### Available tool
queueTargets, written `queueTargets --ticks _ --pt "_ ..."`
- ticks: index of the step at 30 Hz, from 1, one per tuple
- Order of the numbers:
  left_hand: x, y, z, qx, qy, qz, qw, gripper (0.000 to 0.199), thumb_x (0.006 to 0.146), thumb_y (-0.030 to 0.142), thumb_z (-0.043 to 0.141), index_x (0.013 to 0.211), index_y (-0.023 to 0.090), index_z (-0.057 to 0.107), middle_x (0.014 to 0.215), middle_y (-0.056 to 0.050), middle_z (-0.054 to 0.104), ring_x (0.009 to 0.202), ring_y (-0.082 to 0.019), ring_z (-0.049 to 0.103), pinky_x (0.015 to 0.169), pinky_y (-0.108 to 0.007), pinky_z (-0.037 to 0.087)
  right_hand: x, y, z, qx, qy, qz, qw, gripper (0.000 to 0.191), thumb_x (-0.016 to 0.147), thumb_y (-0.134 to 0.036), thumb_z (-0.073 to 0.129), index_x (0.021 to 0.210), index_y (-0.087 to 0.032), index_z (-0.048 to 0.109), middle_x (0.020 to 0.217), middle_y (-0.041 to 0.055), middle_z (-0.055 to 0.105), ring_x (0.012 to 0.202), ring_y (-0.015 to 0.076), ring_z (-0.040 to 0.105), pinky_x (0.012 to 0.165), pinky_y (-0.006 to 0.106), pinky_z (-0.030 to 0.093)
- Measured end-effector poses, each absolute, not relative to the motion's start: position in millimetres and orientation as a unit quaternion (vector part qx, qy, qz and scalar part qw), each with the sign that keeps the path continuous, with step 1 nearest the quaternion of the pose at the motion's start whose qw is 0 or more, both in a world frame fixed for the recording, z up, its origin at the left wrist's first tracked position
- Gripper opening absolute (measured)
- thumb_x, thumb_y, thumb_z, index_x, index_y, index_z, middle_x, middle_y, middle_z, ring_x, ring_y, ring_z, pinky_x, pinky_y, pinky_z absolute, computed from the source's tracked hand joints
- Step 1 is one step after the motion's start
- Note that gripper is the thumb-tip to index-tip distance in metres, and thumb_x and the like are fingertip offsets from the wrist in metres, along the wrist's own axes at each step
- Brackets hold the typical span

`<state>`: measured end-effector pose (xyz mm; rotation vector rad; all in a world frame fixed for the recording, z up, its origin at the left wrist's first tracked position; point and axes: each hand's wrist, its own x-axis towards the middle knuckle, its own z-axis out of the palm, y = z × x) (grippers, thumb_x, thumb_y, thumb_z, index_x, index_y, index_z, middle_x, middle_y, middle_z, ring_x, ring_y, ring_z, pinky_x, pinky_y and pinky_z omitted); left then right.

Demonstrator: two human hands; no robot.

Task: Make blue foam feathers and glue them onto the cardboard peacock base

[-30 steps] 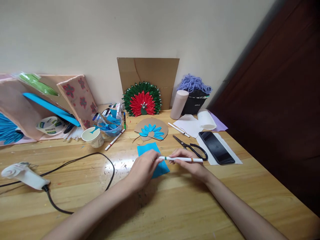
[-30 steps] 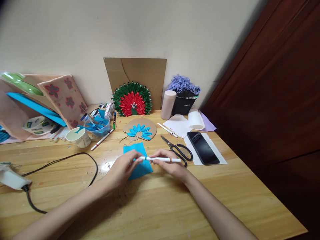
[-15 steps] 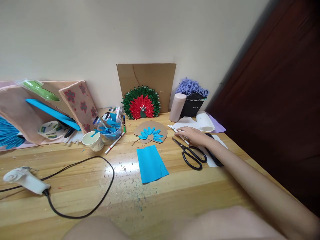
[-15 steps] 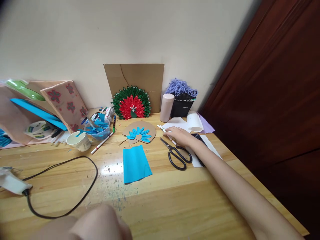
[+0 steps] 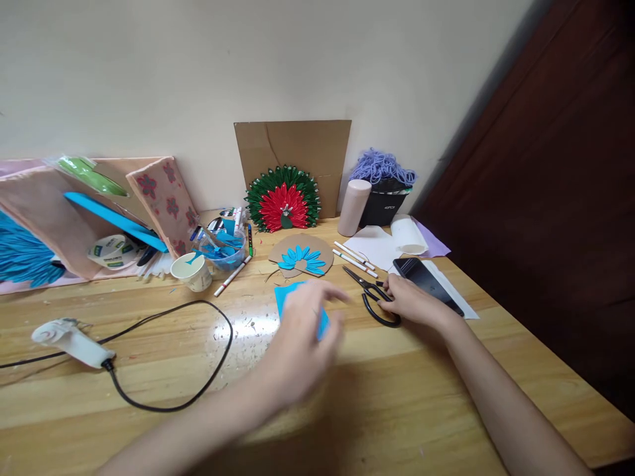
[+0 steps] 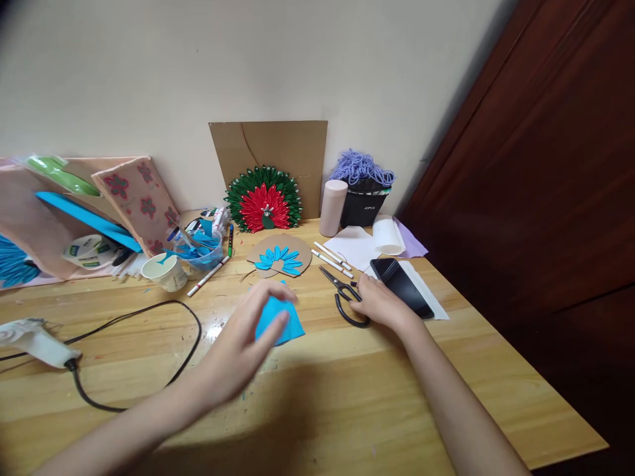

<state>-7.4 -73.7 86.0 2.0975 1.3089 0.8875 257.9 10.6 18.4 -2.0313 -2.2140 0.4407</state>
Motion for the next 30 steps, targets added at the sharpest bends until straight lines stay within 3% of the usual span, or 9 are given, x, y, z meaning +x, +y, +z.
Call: queueTargets --ticks 3,6,9,11,14,17,22,26,30 --pt "-20 -37 45 0.691 0.671 0.224 0.152 0.049 0.081 0.037 0.050 0.117 0.003 0.044 0.112 -0.024 0.050 0.110 -0.034 0.047 0.091 -0.048 0.036 248 7 14 -0.674 -0.726 0.129 0.044 0.026 0.066 -0.024 0.058 0.089 -0.011 0.053 0.085 0.0129 0.061 0.080 0.0247 0.059 0.066 0.028 0.042" --pt "-31 -23 10 0.666 0.698 0.230 0.129 0.069 0.072 0.038 0.062 0.125 0.003 0.035 0.115 -0.022 0.047 0.114 -0.034 0.045 0.093 -0.044 0.036 241 3 18 -0.685 -0.716 0.122 0.052 0.025 0.067 -0.025 0.055 0.088 -0.011 0.053 0.085 0.0140 0.062 0.078 0.0254 0.060 0.065 0.029 0.041" --pt "-33 -23 -1 0.654 0.674 0.281 0.197 0.069 0.067 0.031 0.065 0.125 0.007 0.036 0.119 -0.020 0.049 0.115 -0.032 0.045 0.094 -0.041 0.037 241 -1 29 -0.697 -0.692 0.158 0.103 0.016 0.068 -0.026 0.054 0.081 -0.016 0.052 0.080 0.0094 0.063 0.074 0.0230 0.059 0.061 0.028 0.040" --pt "-33 -23 1 0.633 0.657 0.314 0.263 0.060 0.067 0.028 0.064 0.120 0.009 0.043 0.118 -0.018 0.053 0.112 -0.031 0.049 0.093 -0.041 0.038 241 -4 35 -0.695 -0.663 0.212 0.181 0.014 0.070 -0.029 0.056 0.077 -0.018 0.050 0.074 0.0053 0.061 0.069 0.0197 0.058 0.058 0.026 0.040" --pt "-31 -17 12 0.568 0.622 0.346 0.413 0.034 0.072 0.034 0.055 0.099 0.012 0.057 0.101 -0.014 0.063 0.094 -0.029 0.058 0.080 -0.039 0.045 231 -7 36 -0.639 -0.575 0.392 0.327 0.030 0.073 -0.048 0.057 0.076 -0.020 0.045 0.063 -0.0008 0.054 0.053 0.0132 0.052 0.046 0.022 0.038" --pt "-27 -4 29 0.492 0.596 0.372 0.514 0.035 0.073 0.043 0.050 0.083 0.011 0.060 0.085 -0.011 0.066 0.079 -0.026 0.060 0.067 -0.035 0.047 212 -11 30 -0.508 -0.478 0.596 0.398 0.054 0.068 -0.074 0.045 0.075 -0.020 0.041 0.057 -0.0025 0.051 0.043 0.0105 0.048 0.040 0.023 0.041" --pt "-21 16 68 0.487 0.571 0.446 0.489 0.040 0.070 0.049 0.052 0.081 0.011 0.058 0.074 -0.006 0.062 0.070 -0.020 0.055 0.061 -0.029 0.042 193 -23 19 -0.363 -0.492 0.720 0.329 0.084 0.055 -0.089 0.022 0.084 -0.015 0.050 0.062 0.0035 0.056 0.054 0.0171 0.058 0.056 0.036 0.051" --pt "-23 19 90 0.527 0.576 0.458 0.425 0.038 0.069 0.050 0.052 0.071 0.012 0.055 0.066 -0.003 0.057 0.065 -0.018 0.051 0.058 -0.027 0.038 192 -33 18 -0.301 -0.547 0.724 0.293 0.087 0.059 -0.087 0.024 0.094 -0.012 0.053 0.066 0.0027 0.052 0.055 0.0166 0.057 0.059 0.036 0.049" --pt "-29 20 92 0.544 0.562 0.444 0.437 0.040 0.069 0.053 0.054 0.072 0.013 0.055 0.068 -0.003 0.058 0.067 -0.019 0.052 0.060 -0.028 0.040 190 -38 21 -0.278 -0.581 0.717 0.266 0.087 0.062 -0.085 0.022 0.096 -0.011 0.053 0.064 0.0020 0.050 0.054 0.0163 0.056 0.054 0.032 0.046"
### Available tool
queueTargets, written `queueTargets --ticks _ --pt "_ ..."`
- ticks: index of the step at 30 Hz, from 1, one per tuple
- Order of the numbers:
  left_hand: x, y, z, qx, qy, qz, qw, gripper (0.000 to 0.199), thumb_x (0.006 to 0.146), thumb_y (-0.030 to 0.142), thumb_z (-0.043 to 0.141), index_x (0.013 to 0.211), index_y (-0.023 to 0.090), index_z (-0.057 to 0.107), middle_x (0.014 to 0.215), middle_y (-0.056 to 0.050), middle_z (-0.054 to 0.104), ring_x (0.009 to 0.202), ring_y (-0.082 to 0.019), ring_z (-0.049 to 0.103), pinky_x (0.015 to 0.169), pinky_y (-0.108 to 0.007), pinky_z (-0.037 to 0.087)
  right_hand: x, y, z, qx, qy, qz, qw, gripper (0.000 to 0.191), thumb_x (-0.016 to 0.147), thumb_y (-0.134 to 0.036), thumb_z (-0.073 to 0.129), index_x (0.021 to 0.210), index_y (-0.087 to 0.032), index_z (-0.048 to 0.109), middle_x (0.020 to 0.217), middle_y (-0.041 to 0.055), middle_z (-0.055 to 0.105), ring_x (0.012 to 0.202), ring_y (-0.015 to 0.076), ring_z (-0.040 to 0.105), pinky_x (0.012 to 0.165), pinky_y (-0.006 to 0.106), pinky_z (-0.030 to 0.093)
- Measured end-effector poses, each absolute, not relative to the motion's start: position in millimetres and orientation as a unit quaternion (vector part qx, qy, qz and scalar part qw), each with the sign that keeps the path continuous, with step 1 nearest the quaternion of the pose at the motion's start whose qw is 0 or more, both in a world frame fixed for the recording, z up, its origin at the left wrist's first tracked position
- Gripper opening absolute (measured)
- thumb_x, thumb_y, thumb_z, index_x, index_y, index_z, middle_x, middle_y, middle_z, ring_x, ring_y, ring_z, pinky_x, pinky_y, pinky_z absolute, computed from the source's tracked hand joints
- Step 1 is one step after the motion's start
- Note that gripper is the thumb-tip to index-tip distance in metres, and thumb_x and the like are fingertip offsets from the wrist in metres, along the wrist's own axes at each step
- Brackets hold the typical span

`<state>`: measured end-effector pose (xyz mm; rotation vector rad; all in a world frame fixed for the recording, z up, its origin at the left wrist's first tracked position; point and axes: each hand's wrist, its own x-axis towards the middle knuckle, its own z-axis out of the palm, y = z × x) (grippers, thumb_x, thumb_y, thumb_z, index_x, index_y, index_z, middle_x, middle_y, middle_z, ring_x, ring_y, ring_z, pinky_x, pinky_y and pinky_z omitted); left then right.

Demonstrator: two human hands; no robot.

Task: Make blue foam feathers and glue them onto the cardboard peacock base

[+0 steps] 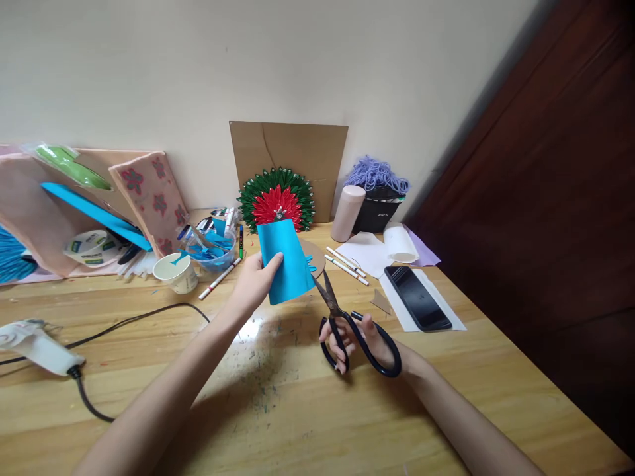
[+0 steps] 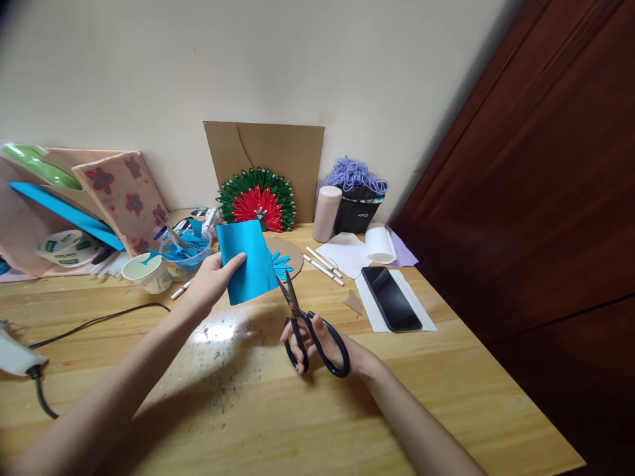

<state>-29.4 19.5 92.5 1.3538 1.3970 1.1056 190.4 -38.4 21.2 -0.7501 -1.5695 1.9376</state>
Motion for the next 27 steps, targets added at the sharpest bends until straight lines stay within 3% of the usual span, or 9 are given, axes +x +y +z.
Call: queueTargets --ticks 7,19,27 --pt "-36 26 86 0.527 0.555 0.459 0.450 0.038 0.069 0.050 0.055 0.082 0.015 0.057 0.076 -0.003 0.062 0.071 -0.020 0.055 0.062 -0.028 0.043 191 -42 18 -0.273 -0.563 0.742 0.241 0.087 0.062 -0.086 0.021 0.093 -0.011 0.053 0.063 0.0016 0.050 0.052 0.0152 0.056 0.052 0.029 0.046" --pt "-23 24 77 0.565 0.560 0.446 0.410 0.024 0.072 0.040 0.051 0.067 0.017 0.051 0.065 0.000 0.055 0.064 -0.016 0.049 0.058 -0.024 0.038 181 -43 15 -0.273 -0.553 0.737 0.276 0.086 0.057 -0.089 0.020 0.085 -0.014 0.051 0.058 -0.0013 0.047 0.046 0.0136 0.053 0.051 0.029 0.045" --pt "-27 27 75 0.570 0.568 0.454 0.381 0.024 0.075 0.039 0.048 0.074 0.015 0.053 0.069 0.000 0.055 0.064 -0.015 0.047 0.058 -0.024 0.036 182 -44 16 -0.271 -0.567 0.733 0.263 0.085 0.059 -0.088 0.019 0.088 -0.014 0.049 0.059 -0.0013 0.047 0.048 0.0130 0.053 0.052 0.028 0.044"
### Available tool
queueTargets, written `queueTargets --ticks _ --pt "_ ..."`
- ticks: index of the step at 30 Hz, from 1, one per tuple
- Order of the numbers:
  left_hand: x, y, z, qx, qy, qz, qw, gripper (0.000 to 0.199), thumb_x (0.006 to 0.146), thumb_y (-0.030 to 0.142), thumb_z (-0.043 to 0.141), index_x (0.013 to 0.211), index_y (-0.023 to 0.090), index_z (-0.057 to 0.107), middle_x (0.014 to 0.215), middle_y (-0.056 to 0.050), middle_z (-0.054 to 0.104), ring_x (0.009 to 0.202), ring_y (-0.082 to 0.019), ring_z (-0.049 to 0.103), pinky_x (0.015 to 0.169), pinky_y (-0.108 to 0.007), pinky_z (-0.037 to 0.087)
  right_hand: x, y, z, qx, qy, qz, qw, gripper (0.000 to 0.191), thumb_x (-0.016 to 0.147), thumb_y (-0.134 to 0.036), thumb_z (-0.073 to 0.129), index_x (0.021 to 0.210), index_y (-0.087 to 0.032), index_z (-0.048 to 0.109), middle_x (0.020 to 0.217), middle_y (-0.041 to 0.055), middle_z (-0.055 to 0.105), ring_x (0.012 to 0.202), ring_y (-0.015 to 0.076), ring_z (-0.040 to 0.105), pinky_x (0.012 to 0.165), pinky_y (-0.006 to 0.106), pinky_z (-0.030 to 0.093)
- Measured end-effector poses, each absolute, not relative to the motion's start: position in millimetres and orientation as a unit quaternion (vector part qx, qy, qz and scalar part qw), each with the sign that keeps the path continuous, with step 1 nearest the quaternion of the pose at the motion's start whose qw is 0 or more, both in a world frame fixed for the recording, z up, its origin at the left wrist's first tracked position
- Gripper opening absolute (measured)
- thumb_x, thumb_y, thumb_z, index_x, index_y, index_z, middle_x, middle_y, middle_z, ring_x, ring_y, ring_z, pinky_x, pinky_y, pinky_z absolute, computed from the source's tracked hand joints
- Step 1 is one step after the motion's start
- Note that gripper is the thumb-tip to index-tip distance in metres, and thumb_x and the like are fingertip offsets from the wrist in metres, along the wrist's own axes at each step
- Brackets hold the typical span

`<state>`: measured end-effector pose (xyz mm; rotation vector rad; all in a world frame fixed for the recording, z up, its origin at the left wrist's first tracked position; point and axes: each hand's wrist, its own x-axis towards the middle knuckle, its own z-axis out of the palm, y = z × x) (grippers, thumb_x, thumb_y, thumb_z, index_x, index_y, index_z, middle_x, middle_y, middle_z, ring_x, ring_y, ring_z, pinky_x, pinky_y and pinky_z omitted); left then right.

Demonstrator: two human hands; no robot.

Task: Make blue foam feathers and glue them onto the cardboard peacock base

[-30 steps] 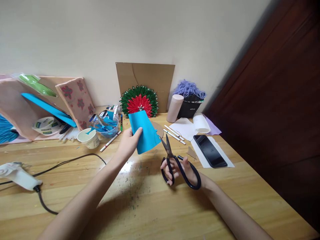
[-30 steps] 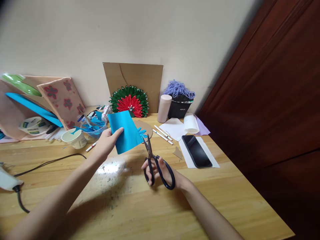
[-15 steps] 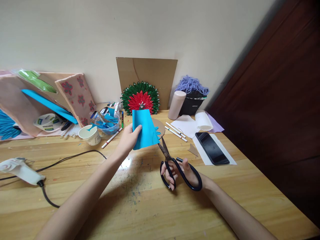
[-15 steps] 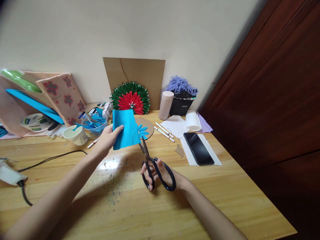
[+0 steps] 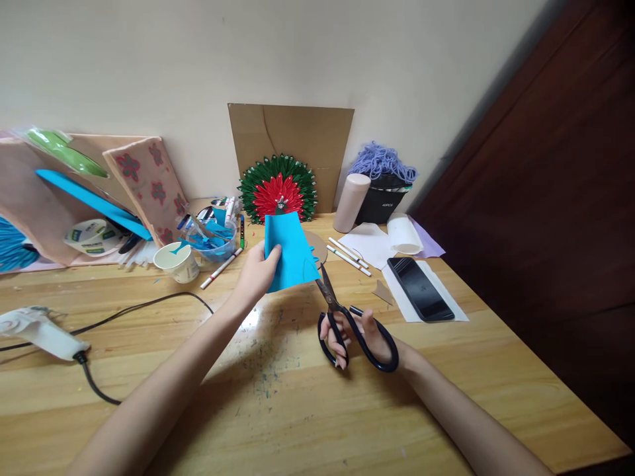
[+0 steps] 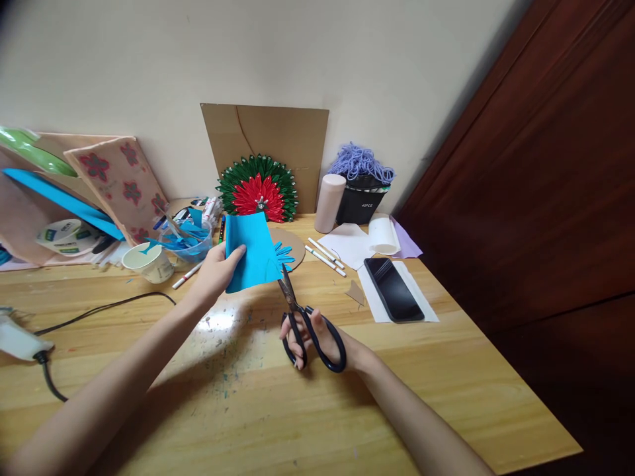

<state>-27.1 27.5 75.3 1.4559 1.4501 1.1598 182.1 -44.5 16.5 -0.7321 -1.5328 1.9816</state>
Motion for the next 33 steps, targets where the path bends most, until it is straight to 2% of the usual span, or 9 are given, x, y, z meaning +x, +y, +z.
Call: queueTargets --ticks 7,19,28,33 --pt "-25 26 74 0.592 0.573 0.439 0.359 0.021 0.076 0.035 0.046 0.069 0.016 0.049 0.063 0.002 0.047 0.060 -0.013 0.042 0.056 -0.023 0.033 183 -44 10 -0.294 -0.566 0.721 0.270 0.085 0.057 -0.088 0.024 0.088 -0.013 0.050 0.058 -0.0019 0.047 0.044 0.0118 0.050 0.049 0.029 0.046" --pt "-26 27 76 0.589 0.572 0.441 0.364 0.021 0.074 0.036 0.047 0.066 0.016 0.049 0.061 0.003 0.047 0.058 -0.013 0.042 0.056 -0.024 0.032 182 -44 9 -0.315 -0.549 0.727 0.268 0.078 0.056 -0.087 0.031 0.081 -0.015 0.049 0.054 -0.0048 0.044 0.040 0.0086 0.046 0.044 0.024 0.044" --pt "-30 28 79 0.578 0.576 0.433 0.382 0.023 0.072 0.038 0.049 0.071 0.015 0.052 0.064 0.001 0.050 0.061 -0.015 0.045 0.057 -0.024 0.034 185 -44 15 -0.350 -0.590 0.677 0.267 0.073 0.060 -0.084 0.034 0.078 -0.015 0.048 0.050 -0.0066 0.041 0.035 0.0057 0.040 0.035 0.017 0.036" --pt "-32 30 80 0.578 0.575 0.435 0.383 0.021 0.071 0.038 0.050 0.068 0.017 0.050 0.061 0.002 0.049 0.057 -0.013 0.042 0.055 -0.024 0.033 183 -45 22 -0.384 -0.603 0.651 0.255 0.067 0.063 -0.082 0.037 0.074 -0.016 0.046 0.048 -0.0078 0.038 0.032 0.0043 0.035 0.031 0.016 0.033"
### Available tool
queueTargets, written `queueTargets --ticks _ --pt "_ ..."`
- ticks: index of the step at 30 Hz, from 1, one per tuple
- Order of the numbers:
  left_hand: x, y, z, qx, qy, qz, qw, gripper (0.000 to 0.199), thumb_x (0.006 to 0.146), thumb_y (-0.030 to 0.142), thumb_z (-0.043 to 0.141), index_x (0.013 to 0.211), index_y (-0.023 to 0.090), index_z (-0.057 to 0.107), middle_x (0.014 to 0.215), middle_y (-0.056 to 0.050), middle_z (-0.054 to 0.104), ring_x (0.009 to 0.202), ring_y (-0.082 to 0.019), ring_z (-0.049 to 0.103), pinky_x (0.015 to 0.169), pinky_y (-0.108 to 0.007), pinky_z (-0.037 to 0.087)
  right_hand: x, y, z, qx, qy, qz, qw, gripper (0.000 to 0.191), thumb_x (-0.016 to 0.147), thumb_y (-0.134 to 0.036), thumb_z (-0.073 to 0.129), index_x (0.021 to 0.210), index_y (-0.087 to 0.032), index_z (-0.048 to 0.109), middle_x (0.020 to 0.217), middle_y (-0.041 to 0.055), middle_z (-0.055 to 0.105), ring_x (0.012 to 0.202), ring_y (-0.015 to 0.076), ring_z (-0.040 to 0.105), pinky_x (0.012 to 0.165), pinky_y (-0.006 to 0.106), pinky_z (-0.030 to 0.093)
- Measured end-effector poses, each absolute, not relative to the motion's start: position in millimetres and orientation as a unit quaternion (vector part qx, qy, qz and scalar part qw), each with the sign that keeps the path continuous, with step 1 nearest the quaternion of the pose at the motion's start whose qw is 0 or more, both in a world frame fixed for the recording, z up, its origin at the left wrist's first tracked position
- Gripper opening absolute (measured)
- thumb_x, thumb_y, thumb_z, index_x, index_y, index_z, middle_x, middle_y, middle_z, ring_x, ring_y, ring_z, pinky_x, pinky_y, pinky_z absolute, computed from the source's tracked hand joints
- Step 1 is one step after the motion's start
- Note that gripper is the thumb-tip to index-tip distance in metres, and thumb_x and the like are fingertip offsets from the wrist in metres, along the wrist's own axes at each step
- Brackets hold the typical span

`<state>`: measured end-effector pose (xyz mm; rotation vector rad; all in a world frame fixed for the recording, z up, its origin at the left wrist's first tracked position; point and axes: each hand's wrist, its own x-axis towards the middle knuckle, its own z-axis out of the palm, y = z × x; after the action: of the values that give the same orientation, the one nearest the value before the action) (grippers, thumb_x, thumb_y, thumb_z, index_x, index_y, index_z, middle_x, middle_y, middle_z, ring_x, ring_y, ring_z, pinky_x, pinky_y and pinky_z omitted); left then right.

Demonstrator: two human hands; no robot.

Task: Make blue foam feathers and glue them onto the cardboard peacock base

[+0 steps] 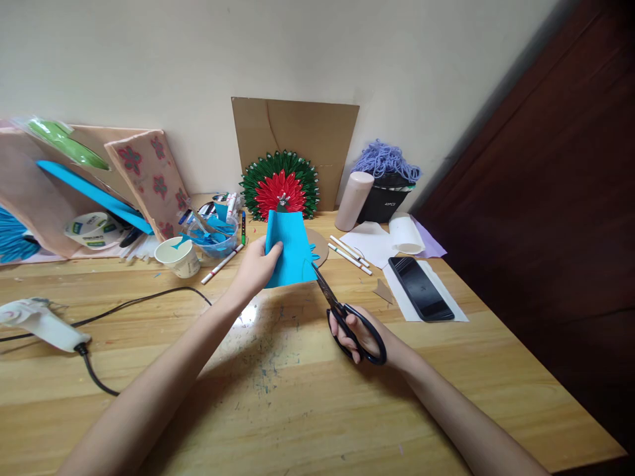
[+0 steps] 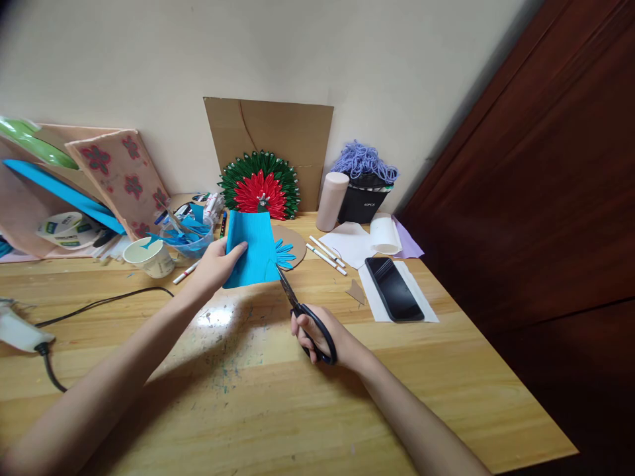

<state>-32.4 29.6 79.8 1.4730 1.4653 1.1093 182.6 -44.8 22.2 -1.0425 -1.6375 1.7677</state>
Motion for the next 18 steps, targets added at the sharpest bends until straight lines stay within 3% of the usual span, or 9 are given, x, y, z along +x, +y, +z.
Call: queueTargets --ticks 8,18 --pt "-31 27 83 0.605 0.572 0.416 0.366 0.021 0.072 0.035 0.050 0.064 0.017 0.049 0.060 0.002 0.049 0.059 -0.014 0.044 0.056 -0.024 0.034 183 -45 14 -0.338 -0.573 0.703 0.249 0.079 0.054 -0.088 0.029 0.079 -0.015 0.048 0.051 -0.0063 0.041 0.038 0.0062 0.041 0.038 0.019 0.038" --pt "-29 26 79 0.645 0.546 0.378 0.378 0.024 0.075 0.037 0.048 0.062 0.017 0.044 0.057 0.003 0.043 0.054 -0.012 0.039 0.051 -0.023 0.030 180 -46 11 -0.341 -0.550 0.720 0.252 0.076 0.054 -0.087 0.035 0.077 -0.016 0.047 0.049 -0.0071 0.040 0.036 0.0057 0.041 0.037 0.018 0.039"
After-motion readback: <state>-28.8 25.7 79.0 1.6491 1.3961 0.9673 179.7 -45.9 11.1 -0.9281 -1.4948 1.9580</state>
